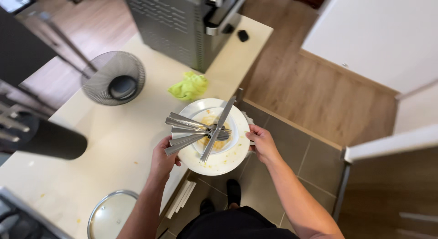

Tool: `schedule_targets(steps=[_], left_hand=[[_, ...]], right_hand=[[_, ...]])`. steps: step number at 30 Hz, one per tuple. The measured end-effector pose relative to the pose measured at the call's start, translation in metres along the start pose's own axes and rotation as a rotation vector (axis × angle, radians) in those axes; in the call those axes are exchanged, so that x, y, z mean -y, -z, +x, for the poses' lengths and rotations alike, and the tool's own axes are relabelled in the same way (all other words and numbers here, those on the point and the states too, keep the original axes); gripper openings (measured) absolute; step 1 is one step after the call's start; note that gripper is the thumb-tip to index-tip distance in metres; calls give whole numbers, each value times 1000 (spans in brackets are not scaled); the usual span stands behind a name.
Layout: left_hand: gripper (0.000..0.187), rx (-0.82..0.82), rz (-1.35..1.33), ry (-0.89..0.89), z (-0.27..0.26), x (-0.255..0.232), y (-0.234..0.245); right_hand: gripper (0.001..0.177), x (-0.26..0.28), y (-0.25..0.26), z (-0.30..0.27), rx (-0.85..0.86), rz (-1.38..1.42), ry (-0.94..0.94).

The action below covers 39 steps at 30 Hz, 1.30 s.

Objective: The person clears used dishes, utensils, and a cup from a dining table and moves them to a kitchen sink, also disposing of small pieces of trash into a bag along the way.

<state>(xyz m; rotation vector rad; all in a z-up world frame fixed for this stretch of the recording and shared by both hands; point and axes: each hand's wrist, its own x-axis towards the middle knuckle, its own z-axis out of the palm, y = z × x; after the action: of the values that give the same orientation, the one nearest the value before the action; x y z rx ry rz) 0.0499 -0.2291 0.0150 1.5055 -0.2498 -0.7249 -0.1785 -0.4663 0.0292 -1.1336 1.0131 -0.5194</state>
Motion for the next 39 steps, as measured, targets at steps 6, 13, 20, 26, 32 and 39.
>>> schedule_targets(steps=[6,13,20,26,32,39], left_hand=[[40,272,59,-15,-11,-12,-82],[39,532,140,-3,-39,11,-224],[38,792,242,1,-108,57,-385],[35,941,218,53,-182,107,-532],[37,1163,382,7,-259,114,-669],[39,1467,448,22,-321,147,-839]], right_hand=[[36,1,86,-58,-234,141,45],[37,-5,211,-136,-497,271,96],[37,-29,362,-217,-735,349,125],[38,-45,486,-285,-913,454,162],[37,-56,575,-344,-1118,577,213],[36,-76,678,-370,-1372,679,259]])
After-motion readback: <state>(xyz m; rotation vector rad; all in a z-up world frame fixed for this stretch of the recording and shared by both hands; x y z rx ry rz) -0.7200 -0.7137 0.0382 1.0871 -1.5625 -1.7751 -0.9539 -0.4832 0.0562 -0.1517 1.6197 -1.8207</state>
